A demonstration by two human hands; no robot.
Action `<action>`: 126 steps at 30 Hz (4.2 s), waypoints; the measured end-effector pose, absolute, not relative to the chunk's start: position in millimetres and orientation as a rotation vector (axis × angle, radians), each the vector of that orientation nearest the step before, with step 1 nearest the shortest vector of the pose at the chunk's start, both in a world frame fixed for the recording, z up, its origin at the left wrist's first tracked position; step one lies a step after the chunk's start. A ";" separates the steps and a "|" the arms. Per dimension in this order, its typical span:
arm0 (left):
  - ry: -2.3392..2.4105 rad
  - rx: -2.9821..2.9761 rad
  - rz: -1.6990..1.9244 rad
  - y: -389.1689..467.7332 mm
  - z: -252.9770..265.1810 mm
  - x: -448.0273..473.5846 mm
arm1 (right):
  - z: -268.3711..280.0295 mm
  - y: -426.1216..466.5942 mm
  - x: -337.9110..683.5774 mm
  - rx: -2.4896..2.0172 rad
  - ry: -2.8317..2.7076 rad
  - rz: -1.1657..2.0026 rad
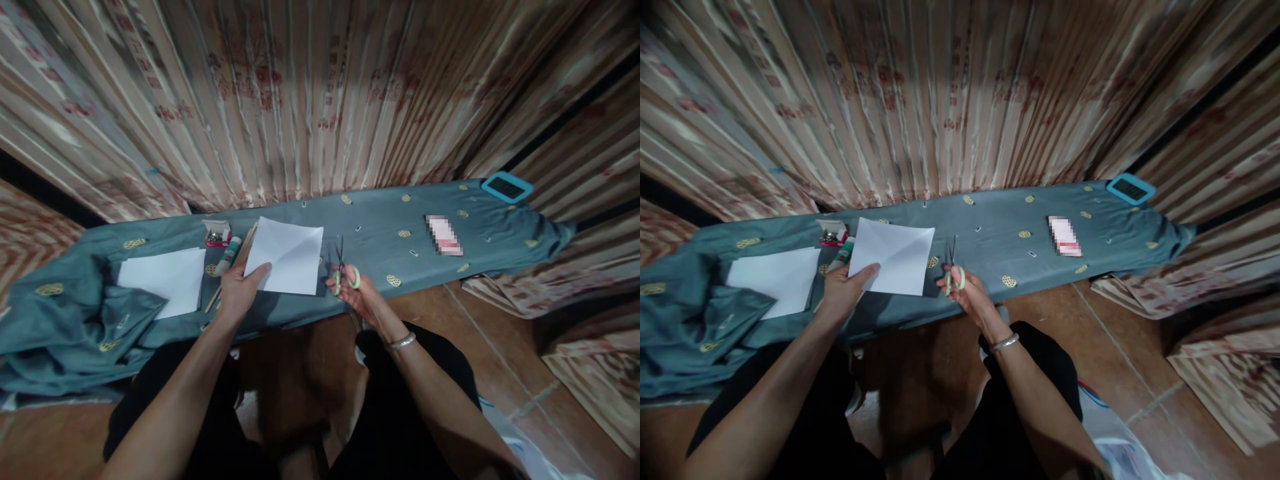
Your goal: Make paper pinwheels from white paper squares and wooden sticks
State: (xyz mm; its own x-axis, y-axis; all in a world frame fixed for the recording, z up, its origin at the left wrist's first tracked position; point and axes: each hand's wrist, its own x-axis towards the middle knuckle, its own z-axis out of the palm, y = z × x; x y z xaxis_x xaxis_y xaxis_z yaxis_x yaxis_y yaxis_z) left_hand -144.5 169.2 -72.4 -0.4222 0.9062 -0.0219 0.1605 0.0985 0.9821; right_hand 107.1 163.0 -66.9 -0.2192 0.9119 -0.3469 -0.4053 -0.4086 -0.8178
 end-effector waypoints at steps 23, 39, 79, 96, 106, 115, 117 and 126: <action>1.387 0.634 1.074 154.8 -63.3 -128.2 | -64.3 196.9 98.2 -1.136 -0.750 1.494; 0.996 0.443 1.315 156.6 -34.9 -94.3 | -51.7 206.5 106.0 -1.039 -0.600 1.486; 1.058 0.334 1.696 193.7 -45.6 -128.0 | -70.0 150.7 79.7 -0.990 -1.507 1.911; 1.029 0.307 1.701 193.6 -47.4 -127.8 | -71.6 151.5 78.3 -1.024 -1.483 1.926; 1.026 0.303 1.712 194.3 -49.1 -128.8 | -75.4 151.1 76.4 -1.072 -1.394 1.946; 1.020 0.323 1.712 194.0 -50.1 -127.1 | -74.6 151.8 74.5 -1.136 -1.366 1.943; 1.041 0.316 1.698 192.5 -48.2 -125.0 | -74.1 152.4 74.2 -1.141 -1.379 1.930; 1.078 0.332 1.676 190.4 -45.0 -123.7 | -71.4 153.9 70.8 -1.138 -1.388 1.918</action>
